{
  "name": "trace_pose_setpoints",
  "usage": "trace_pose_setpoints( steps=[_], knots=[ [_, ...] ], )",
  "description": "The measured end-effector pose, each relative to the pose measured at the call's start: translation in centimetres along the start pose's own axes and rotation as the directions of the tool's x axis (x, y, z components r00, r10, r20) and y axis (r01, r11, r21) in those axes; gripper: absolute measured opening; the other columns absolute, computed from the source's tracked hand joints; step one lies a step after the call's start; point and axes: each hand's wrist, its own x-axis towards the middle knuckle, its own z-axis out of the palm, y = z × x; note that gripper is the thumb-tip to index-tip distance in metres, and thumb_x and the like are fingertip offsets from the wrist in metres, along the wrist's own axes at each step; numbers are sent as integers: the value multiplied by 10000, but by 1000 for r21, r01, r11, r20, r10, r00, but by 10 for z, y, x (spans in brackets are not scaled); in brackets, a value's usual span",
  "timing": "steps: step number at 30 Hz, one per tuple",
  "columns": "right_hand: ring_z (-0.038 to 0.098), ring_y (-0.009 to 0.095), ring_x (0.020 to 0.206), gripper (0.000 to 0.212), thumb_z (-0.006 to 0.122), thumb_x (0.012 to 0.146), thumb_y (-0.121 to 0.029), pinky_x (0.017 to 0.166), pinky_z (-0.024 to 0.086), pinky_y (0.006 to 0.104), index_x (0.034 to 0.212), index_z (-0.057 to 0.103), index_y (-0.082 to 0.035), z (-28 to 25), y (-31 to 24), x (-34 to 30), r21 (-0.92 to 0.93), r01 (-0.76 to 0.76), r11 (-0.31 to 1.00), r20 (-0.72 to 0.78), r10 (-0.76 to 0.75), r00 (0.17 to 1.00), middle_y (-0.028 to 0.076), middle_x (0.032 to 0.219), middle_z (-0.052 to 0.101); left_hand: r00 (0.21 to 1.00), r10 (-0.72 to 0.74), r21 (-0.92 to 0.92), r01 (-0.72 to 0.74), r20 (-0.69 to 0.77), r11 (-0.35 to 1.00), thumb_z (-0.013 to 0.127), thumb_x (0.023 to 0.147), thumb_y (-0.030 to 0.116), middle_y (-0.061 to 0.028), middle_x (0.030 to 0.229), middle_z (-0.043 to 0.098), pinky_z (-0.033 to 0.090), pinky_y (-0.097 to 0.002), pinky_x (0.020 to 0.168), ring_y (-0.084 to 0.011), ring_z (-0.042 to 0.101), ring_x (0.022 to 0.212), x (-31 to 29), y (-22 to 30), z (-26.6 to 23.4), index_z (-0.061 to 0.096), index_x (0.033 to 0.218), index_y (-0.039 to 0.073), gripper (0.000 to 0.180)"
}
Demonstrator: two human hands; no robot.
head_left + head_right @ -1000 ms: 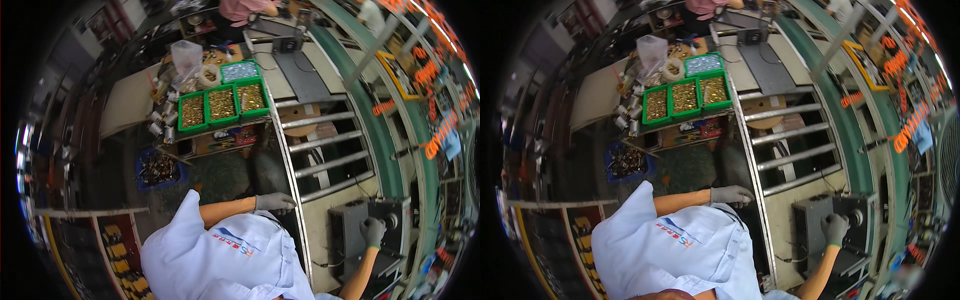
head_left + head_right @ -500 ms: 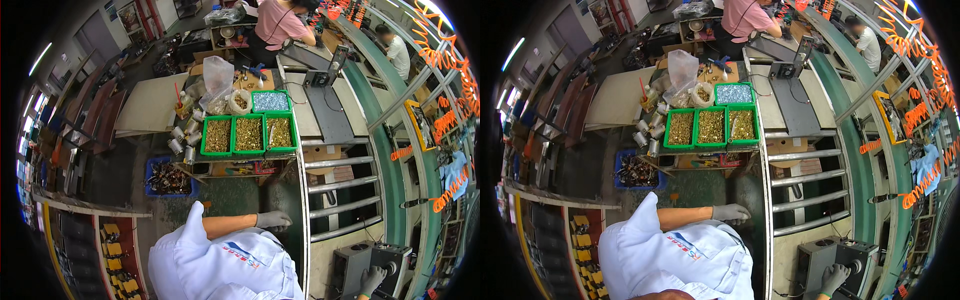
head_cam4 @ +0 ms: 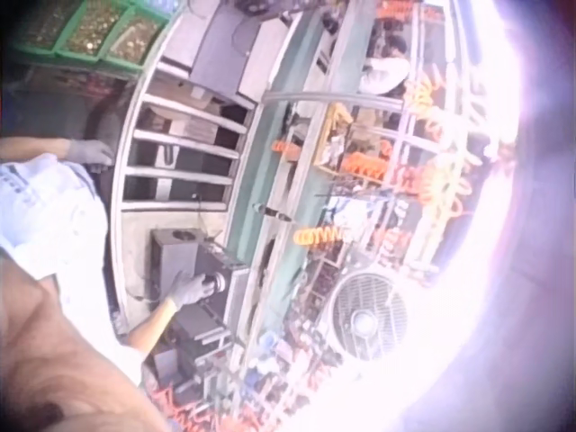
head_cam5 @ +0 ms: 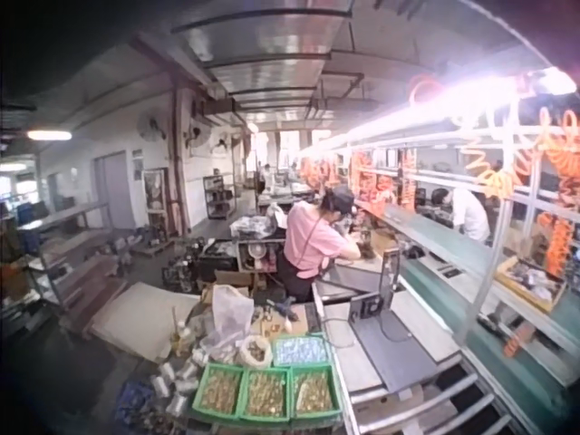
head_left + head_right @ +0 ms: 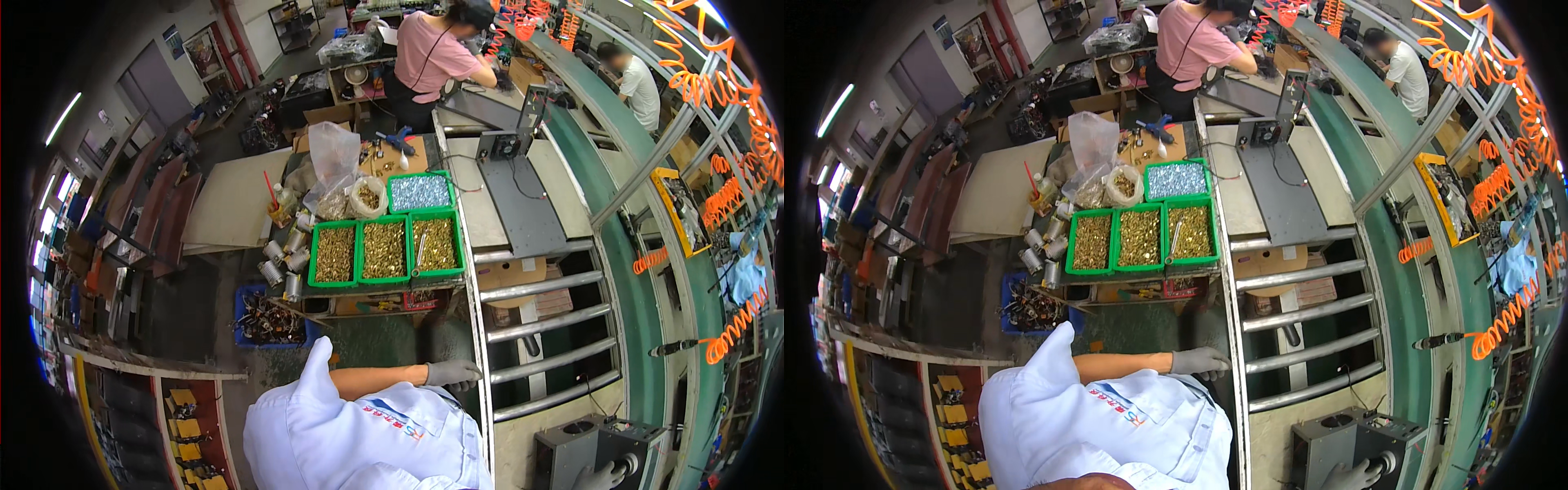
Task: Assembling small metal components on a factory production line using manual placement and an electric screwdriver.
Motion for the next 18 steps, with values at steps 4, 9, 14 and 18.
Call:
trace_pose_setpoints(
  steps=[4, 9, 14, 18],
  knots=[
    [401, 480, 1310, 584, 726, 765, -409, 1014, 461, 552, 1252, 619, -105, 3, -2, 6, -88, -111, 990, 134, 122, 984, 249, 1417, 433, 1000, -24, 31, 24, 4, 999, 553, 970, 277, -31, 890, 638, 512, -257, 668, -109, 590, 740, 24, 23, 0, 649, 1178, 40, 330],
    [253, 464, 1413, 678, 733, 766, -388, 1011, 462, 590, 1367, 526, -151, -4, -5, 12, -147, -128, 981, 305, 168, 937, 147, 1544, 295, 1000, 12, 156, -8, -26, 988, 569, 967, 271, -26, 866, 647, 507, -254, 614, -104, 593, 693, 65, 46, -2, 669, 1123, 37, 299],
    [287, 378, 1429, 725, 772, 660, -114, 991, 519, 468, 1338, 518, -88, 0, -17, 27, -92, -229, 969, 275, 245, 930, 135, 1555, 282, 999, 37, 168, -37, 0, 985, 572, 975, 255, -66, 983, 670, 550, -296, 653, -136, 643, 768, 98, 62, -5, 628, 1216, 10, 348],
    [287, 393, 1426, 779, 751, 686, -75, 1017, 505, 457, 1406, 454, -97, -3, -29, 31, -91, -276, 957, 314, 291, 904, 152, 1556, 278, 998, -48, 137, 44, 27, 990, 541, 984, 251, -62, 967, 670, 545, -287, 648, -137, 655, 770, 116, 78, -8, 628, 1203, 15, 334]
  ],
)
